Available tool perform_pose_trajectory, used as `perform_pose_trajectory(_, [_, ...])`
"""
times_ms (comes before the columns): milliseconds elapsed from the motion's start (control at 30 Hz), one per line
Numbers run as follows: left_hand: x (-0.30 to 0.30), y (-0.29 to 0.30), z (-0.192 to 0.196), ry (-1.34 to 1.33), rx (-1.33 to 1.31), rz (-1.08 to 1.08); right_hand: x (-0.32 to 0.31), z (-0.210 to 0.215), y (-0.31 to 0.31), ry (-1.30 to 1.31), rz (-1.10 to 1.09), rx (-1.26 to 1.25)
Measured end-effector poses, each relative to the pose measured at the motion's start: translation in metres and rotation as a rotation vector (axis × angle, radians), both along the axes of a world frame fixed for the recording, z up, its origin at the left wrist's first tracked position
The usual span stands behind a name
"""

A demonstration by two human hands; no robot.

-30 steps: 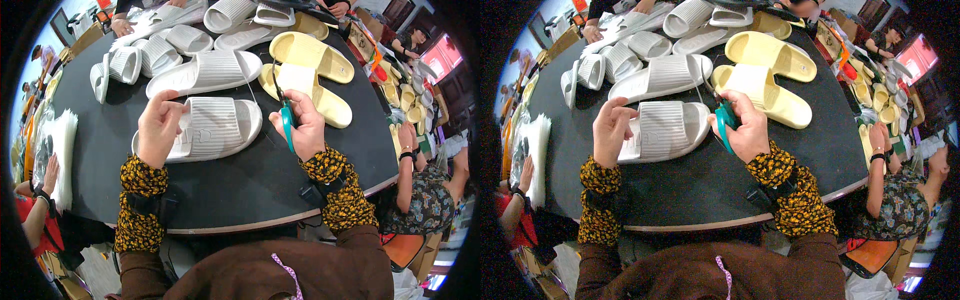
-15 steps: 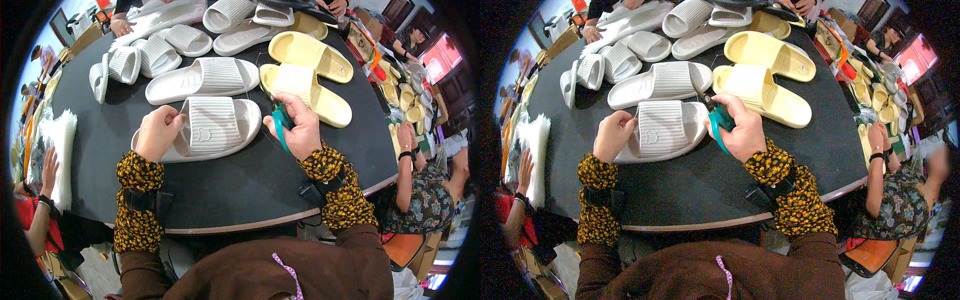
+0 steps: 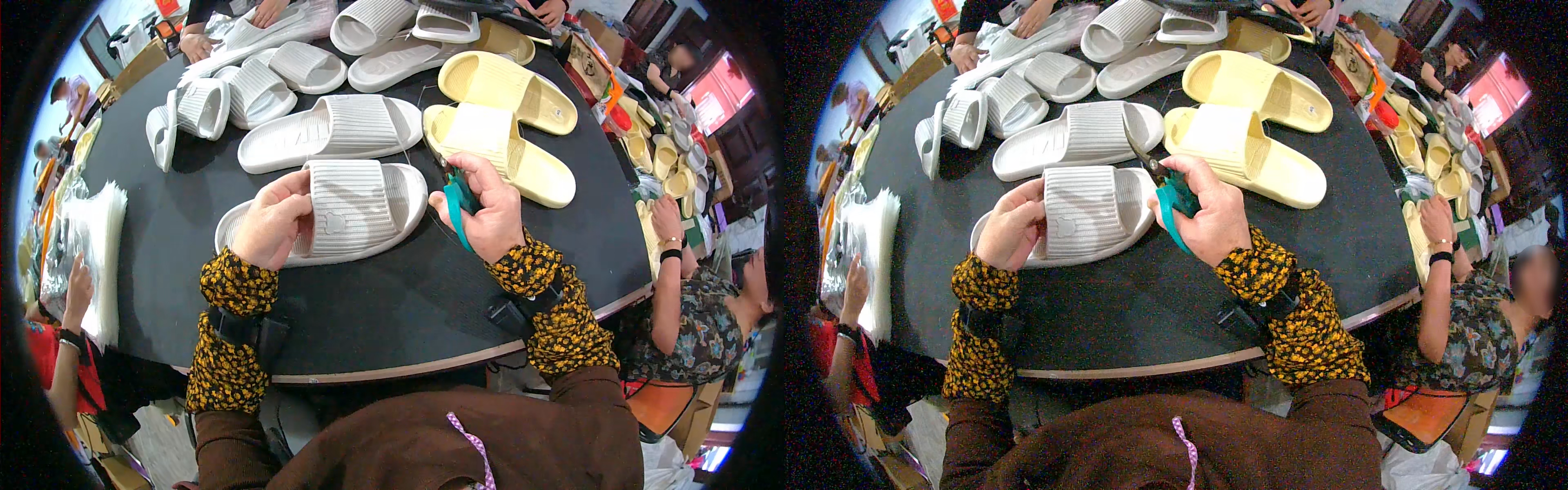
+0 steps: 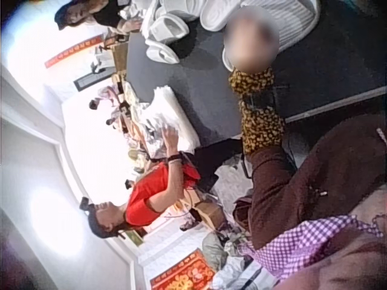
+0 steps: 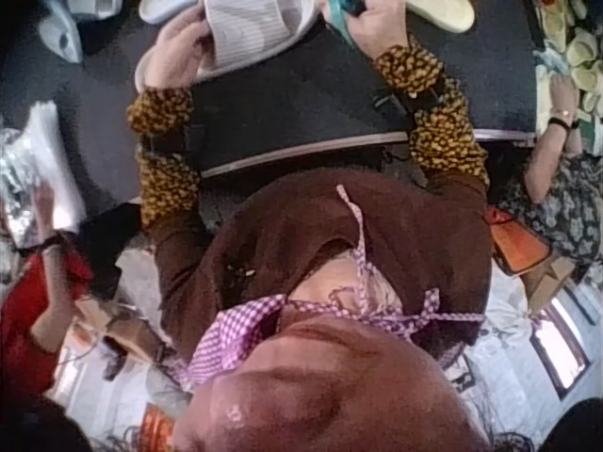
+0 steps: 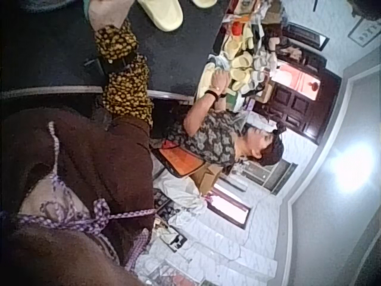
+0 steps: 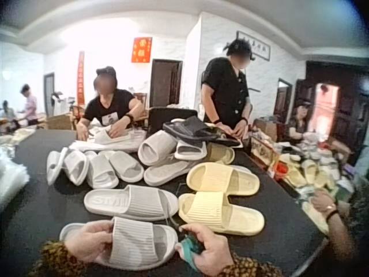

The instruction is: Trim excess material or threads from mass-produced sandals using scissors.

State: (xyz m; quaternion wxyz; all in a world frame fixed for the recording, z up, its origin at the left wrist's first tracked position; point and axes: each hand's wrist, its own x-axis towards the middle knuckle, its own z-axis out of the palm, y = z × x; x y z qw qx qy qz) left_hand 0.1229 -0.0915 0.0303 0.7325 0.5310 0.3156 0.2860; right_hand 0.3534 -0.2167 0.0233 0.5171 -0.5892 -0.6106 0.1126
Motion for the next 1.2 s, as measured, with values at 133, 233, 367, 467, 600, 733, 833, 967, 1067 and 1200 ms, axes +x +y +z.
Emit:
perform_pose_trajectory(133, [0.001,-0.004,0.009,-0.088,-0.166,0.097,-0.001,0.0,0.0,-0.036,-0.01,0.011])
perform_pose_trajectory(233, [-0.013,0.014,-0.005,-0.06,-0.082,0.034,-0.001,0.001,0.0,-0.054,-0.018,0.024])
perform_pose_trajectory(367, [-0.02,0.02,-0.014,-0.097,-0.078,0.007,-0.002,0.004,-0.002,-0.075,-0.022,0.013])
perform_pose_trajectory(467, [-0.017,0.018,-0.015,-0.063,-0.077,0.023,0.001,0.001,-0.001,-0.041,-0.023,0.002])
perform_pose_trajectory(600, [-0.012,0.014,-0.014,-0.108,-0.129,0.019,0.001,-0.003,0.001,-0.064,-0.011,0.053])
perform_pose_trajectory(733, [-0.008,0.012,-0.01,-0.159,-0.211,0.009,0.001,-0.004,0.001,-0.057,-0.012,0.033])
perform_pose_trajectory(833, [-0.012,0.013,-0.01,-0.086,-0.197,0.007,0.001,-0.003,0.0,-0.026,0.01,-0.006])
perform_pose_trajectory(967, [-0.013,0.014,-0.012,-0.098,-0.185,0.011,0.0,0.002,-0.002,-0.08,-0.012,0.001])
perform_pose_trajectory(1067, [-0.013,0.016,-0.017,-0.121,-0.158,-0.043,-0.001,0.008,-0.004,-0.078,-0.014,-0.04])
perform_pose_trajectory(1200, [-0.013,0.015,-0.016,-0.166,-0.157,-0.023,-0.001,0.005,-0.002,-0.054,0.002,-0.04])
